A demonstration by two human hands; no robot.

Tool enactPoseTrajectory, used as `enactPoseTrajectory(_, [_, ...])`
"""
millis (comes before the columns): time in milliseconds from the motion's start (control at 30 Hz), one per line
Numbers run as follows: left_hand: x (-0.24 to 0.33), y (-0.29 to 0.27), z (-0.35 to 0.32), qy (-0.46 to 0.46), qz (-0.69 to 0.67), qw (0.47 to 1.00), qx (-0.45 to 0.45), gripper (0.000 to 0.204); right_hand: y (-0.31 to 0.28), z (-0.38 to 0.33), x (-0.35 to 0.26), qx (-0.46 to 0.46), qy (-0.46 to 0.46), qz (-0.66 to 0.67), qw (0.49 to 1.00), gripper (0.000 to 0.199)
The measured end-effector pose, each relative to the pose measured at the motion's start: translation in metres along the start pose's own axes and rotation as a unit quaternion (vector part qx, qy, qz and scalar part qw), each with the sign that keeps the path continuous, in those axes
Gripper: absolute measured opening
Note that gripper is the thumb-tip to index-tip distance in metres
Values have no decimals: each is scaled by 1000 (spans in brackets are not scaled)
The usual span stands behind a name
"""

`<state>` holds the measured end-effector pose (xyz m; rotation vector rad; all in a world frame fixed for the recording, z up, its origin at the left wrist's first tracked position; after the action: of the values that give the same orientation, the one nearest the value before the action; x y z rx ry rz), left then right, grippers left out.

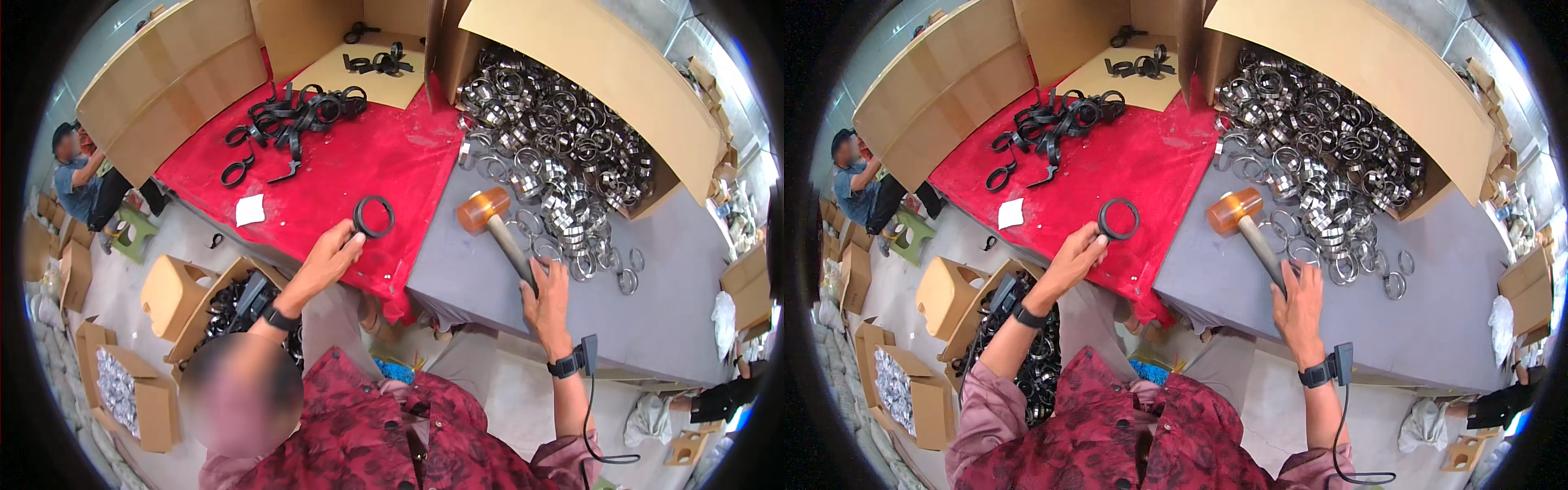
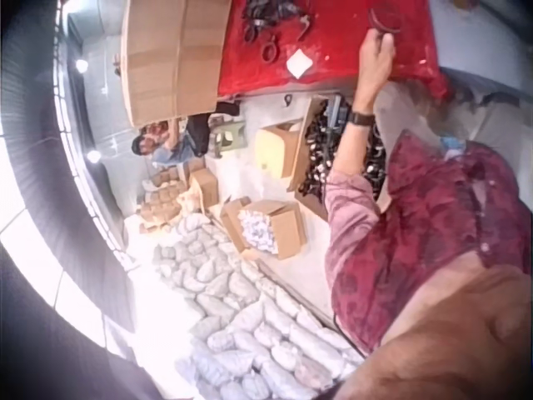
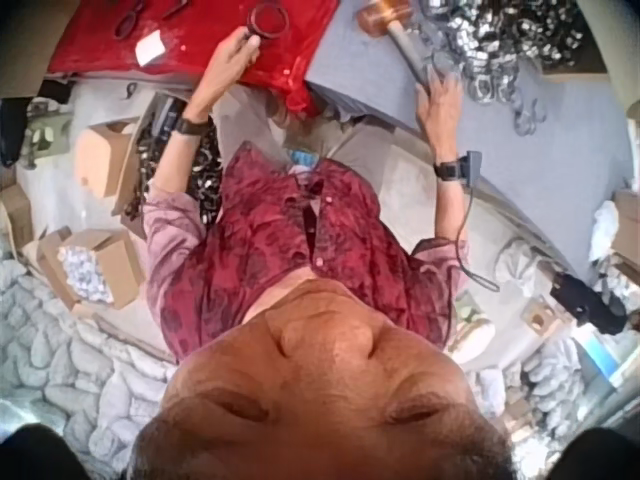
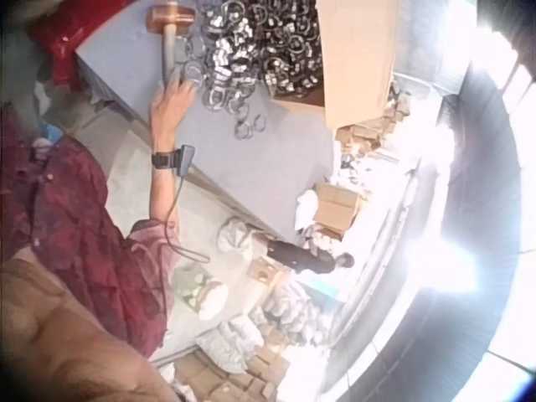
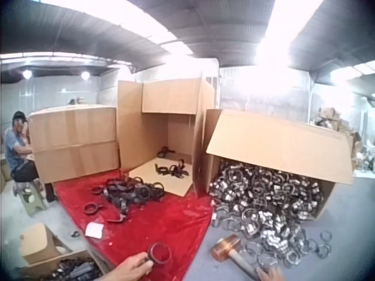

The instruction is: Using a mallet to hammer metal rings into place on plastic bases as part of a manufacturing process.

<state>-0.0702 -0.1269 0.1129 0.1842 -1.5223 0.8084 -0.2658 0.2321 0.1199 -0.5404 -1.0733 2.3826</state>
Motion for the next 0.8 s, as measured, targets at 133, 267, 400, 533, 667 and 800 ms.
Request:
enactPoseTrajectory(133, [-5,11,-32,-92,-313,945,-35,28,29,101,-33,33,1,147,989,51])
enactPoseTrajectory(267, [6,21,-57,-120,-355,926,-38,24,132,189,-21,42,93,169,980,55])
enactPoseTrajectory(400, [-3,26,-78,-130,-349,927,-28,23,188,227,-8,-2,172,129,977,47])
enactPoseTrajectory(533, [-11,23,-80,-158,-350,923,-11,26,205,216,18,0,270,362,892,21])
enactPoseTrajectory(667, [-15,22,-79,-153,-391,907,16,24,138,182,-29,-102,326,617,709,22])
enactPoseTrajectory(800, [-6,36,-71,-144,-421,894,51,23,83,136,-64,-179,329,680,631,27])
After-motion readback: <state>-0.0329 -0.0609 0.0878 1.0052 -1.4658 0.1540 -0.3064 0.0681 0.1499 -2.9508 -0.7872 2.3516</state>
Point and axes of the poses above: each hand's wrist, its own z-axis towards the middle knuckle, its own y-axis out of the palm, x = y × z, the point moved 3 cm from there along z, towards the middle knuckle, and after that the axes turned 11 degrees about x, right-handed, at the moved point
